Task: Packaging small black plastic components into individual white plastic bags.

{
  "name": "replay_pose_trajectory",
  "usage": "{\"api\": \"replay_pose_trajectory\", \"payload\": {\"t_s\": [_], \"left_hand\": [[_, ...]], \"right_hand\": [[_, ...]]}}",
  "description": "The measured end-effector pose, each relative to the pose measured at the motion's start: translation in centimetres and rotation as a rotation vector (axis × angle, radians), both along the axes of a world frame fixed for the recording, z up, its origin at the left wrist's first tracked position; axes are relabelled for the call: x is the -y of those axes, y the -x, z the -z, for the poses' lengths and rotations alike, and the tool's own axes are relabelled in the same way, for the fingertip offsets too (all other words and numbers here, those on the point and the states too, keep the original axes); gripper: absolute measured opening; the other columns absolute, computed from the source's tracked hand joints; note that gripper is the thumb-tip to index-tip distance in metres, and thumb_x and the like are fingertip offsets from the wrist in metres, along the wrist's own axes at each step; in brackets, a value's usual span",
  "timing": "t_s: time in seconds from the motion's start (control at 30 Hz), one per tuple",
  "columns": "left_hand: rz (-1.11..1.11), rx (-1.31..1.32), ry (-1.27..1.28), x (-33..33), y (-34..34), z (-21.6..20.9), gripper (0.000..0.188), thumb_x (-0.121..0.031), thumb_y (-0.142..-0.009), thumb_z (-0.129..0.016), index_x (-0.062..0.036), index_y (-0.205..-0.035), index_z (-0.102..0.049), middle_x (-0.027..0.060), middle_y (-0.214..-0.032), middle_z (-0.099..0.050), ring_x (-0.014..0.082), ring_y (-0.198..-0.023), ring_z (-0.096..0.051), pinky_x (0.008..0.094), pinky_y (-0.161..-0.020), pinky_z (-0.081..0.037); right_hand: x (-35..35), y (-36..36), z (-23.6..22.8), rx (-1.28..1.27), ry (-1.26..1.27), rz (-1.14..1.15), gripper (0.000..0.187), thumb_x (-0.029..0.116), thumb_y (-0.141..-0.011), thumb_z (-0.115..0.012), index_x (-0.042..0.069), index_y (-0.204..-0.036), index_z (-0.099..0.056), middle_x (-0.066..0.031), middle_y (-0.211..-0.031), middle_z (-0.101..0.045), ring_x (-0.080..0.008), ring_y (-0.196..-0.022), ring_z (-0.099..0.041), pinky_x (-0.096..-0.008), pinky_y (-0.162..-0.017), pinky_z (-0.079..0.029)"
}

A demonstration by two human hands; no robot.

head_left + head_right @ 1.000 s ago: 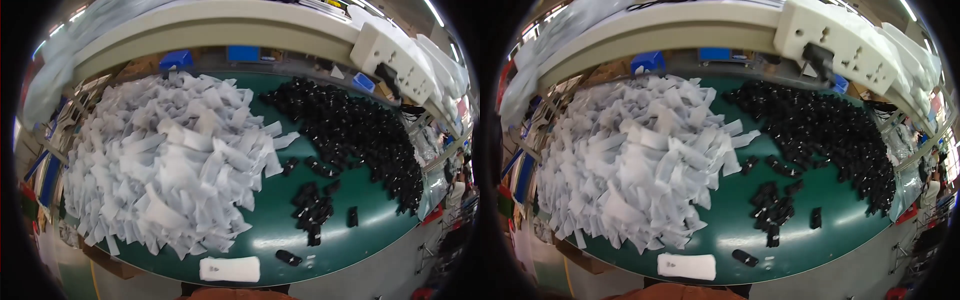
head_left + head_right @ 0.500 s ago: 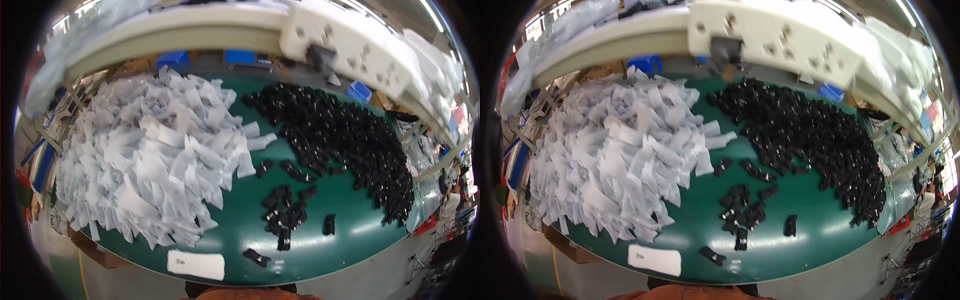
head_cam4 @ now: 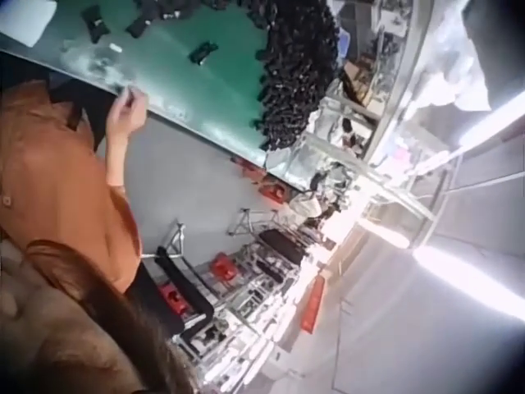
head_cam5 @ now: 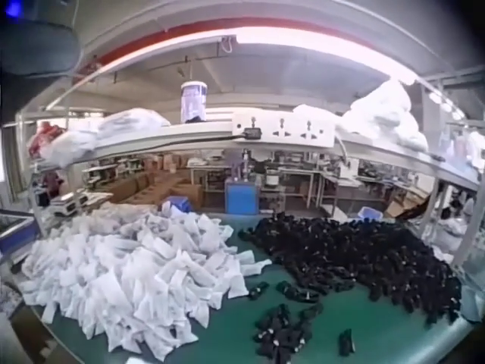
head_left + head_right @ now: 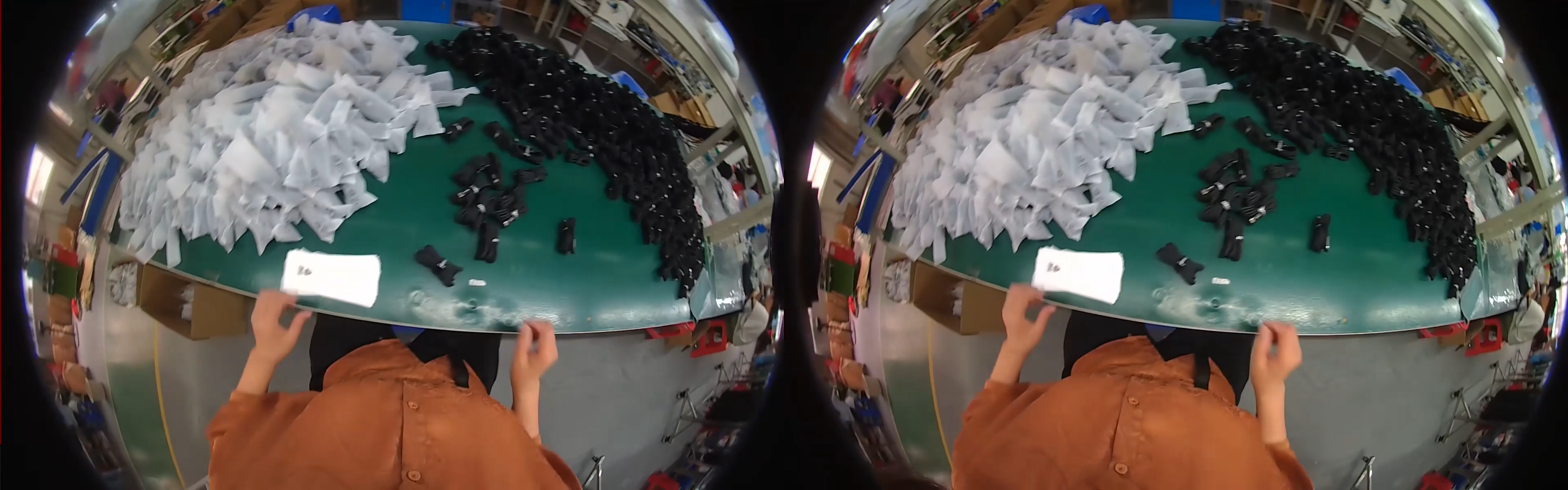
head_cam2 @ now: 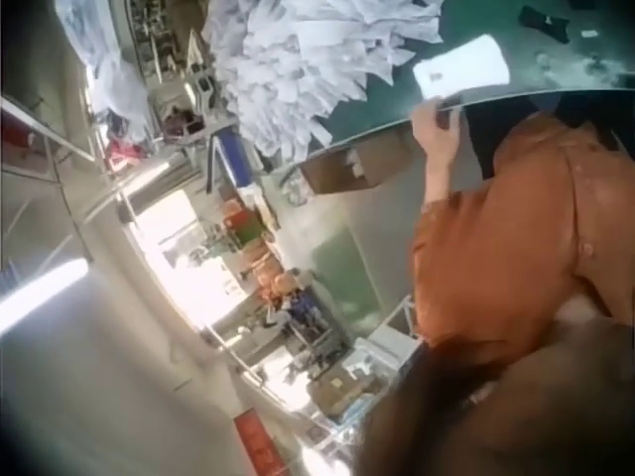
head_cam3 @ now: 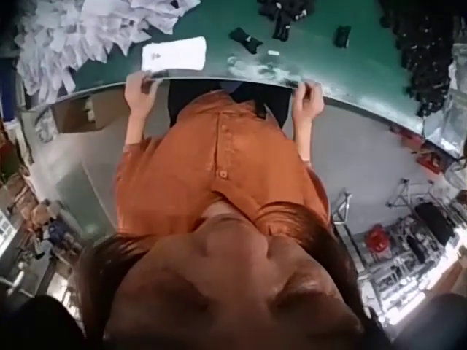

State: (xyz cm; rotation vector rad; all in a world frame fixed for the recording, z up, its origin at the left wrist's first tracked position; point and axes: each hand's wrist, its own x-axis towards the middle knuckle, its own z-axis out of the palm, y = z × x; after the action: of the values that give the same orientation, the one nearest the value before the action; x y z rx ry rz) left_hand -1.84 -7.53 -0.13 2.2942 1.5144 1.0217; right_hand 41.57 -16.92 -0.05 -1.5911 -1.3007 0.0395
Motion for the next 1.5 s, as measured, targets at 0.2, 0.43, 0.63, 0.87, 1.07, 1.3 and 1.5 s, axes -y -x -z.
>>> {"api": "replay_pose_trajectory", "payload": {"t_s": [0.2,0.43,0.63,0.87,1.07,1.3,1.5], "left_hand": [[-0.109,-0.179,0.154,-4.3,-1.5,-0.7,0.08,-0.025,-0.064,-0.091,-0.0168,-0.137,-0.061,0.0155,-0.14,-0.049,0.0323,-0.108,-0.054,0.0416,-0.097,-0.048],[0.039,-0.118,0.019,-3.7,-6.4,0.9,0.055,-0.028,-0.069,-0.088,-0.0158,-0.121,-0.071,0.0162,-0.13,-0.053,0.0374,-0.112,-0.051,0.0444,-0.096,-0.047],[-0.096,-0.149,-0.146,-3.1,-10.0,-0.8,0.044,-0.023,-0.077,-0.084,-0.008,-0.116,-0.07,0.0151,-0.124,-0.055,0.0357,-0.11,-0.053,0.0443,-0.091,-0.048],[0.433,0.107,0.017,-5.0,-17.1,0.8,0.021,-0.008,-0.081,-0.077,-0.0018,-0.097,-0.066,0.012,-0.099,-0.058,0.0315,-0.09,-0.062,0.0382,-0.074,-0.051],[0.389,0.048,0.012,-5.2,-17.7,2.0,0.015,-0.003,-0.082,-0.073,-0.0031,-0.091,-0.061,0.009,-0.091,-0.058,0.0294,-0.083,-0.061,0.039,-0.071,-0.05],[0.397,0.008,-0.04,-4.8,-17.8,0.9,0.011,-0.003,-0.085,-0.07,-0.0024,-0.089,-0.059,0.0113,-0.086,-0.058,0.0318,-0.077,-0.062,0.0392,-0.067,-0.049],[0.327,0.187,0.205,-4.9,-17.2,1.0,0.007,-0.001,-0.088,-0.066,-0.0015,-0.091,-0.06,0.0103,-0.083,-0.057,0.0256,-0.071,-0.059,0.0344,-0.065,-0.047]], "right_hand": [[-10.2,6.2,-1.3,0.469,0.104,-0.261,0.042,0.018,-0.081,-0.081,0.005,-0.118,-0.066,-0.0115,-0.104,-0.058,-0.0324,-0.082,-0.063,-0.041,-0.066,-0.053],[-13.2,4.7,1.0,0.428,0.251,-0.267,0.032,0.015,-0.083,-0.078,0.002,-0.109,-0.066,-0.0153,-0.099,-0.056,-0.0373,-0.077,-0.065,-0.0447,-0.065,-0.054],[-12.6,3.1,1.8,0.206,0.186,-0.212,0.033,0.01,-0.084,-0.076,-0.002,-0.114,-0.067,-0.0171,-0.103,-0.055,-0.037,-0.086,-0.062,-0.0436,-0.073,-0.053],[-9.6,5.5,1.4,0.041,0.164,-0.249,0.035,0.008,-0.082,-0.078,0.001,-0.115,-0.068,-0.0148,-0.099,-0.055,-0.0317,-0.078,-0.062,-0.0399,-0.065,-0.053],[-8.6,5.4,1.4,0.132,0.079,-0.275,0.042,0.006,-0.079,-0.079,0.001,-0.119,-0.066,-0.0144,-0.102,-0.055,-0.0326,-0.078,-0.063,-0.0403,-0.065,-0.053],[-7.3,5.2,1.9,0.208,0.061,-0.292,0.047,0.0,-0.076,-0.078,0.003,-0.121,-0.066,-0.0138,-0.103,-0.055,-0.0301,-0.078,-0.064,-0.0383,-0.063,-0.053],[-7.0,5.6,1.0,0.236,0.042,-0.335,0.049,0.0,-0.074,-0.079,0.004,-0.121,-0.066,-0.0137,-0.103,-0.055,-0.029,-0.078,-0.064,-0.0376,-0.064,-0.053]]}}
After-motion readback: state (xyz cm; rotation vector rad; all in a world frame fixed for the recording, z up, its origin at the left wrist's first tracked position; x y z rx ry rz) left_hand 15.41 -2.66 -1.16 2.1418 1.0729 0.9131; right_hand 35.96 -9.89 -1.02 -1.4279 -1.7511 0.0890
